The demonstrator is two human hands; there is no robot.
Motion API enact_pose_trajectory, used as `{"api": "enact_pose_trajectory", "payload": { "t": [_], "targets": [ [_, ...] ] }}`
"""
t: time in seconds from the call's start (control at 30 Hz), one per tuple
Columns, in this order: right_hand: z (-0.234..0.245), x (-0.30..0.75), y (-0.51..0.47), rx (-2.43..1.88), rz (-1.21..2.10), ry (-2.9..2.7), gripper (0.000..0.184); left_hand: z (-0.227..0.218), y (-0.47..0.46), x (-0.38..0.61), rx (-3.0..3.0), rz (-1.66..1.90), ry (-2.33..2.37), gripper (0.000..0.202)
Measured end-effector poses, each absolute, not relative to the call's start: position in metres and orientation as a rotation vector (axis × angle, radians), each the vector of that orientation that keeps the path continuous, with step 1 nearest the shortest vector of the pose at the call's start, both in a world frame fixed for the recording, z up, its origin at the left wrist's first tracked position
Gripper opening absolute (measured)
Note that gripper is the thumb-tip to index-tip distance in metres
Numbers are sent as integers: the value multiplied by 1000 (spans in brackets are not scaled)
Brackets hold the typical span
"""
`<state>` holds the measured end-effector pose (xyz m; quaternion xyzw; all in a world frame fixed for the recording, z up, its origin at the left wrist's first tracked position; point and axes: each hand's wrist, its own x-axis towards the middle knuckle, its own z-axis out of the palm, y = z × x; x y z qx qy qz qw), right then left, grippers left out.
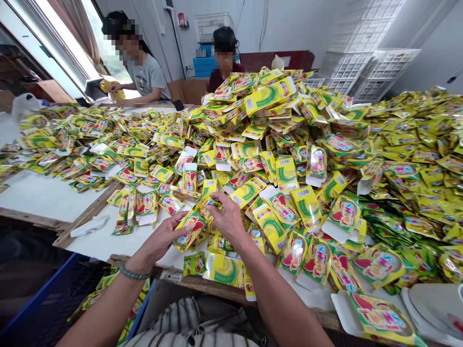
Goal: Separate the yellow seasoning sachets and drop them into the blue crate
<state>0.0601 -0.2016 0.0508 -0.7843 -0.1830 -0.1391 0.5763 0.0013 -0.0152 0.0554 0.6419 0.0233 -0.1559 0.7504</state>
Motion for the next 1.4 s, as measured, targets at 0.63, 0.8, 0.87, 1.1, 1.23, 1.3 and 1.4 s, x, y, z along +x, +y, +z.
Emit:
{"api": "enact_pose_trajectory", "payload": {
  "t": [0.63, 0.8, 0.87, 1.1, 1.23, 1.3, 1.4],
  "targets": [
    [63, 65, -219, -1818, -36, -562, 22, 45, -21, -1, 1479, -228, 55, 57],
    [58, 70, -220, -1698, -39, -488, 21, 48, -22, -3, 1380, -298, 88, 62],
    [58, 70, -220, -1728, -79, -475, 22, 48, -21, -3, 1385, -281, 121, 66],
    [62, 64, -217, -1939, -111, -601, 21, 44, -23, -3, 1533, -218, 76, 67],
    [56, 63, -210, -1959, -367, -513, 15, 49, -25, -2, 1594, -184, 69, 65],
    [53, 62, -206, -1953, -458, -509, 13, 51, -27, -2, 1582, -189, 68, 66],
    [50, 59, -200, -1931, -512, -561, 10, 51, -28, -2, 1565, -191, 69, 67]
  ]
}}
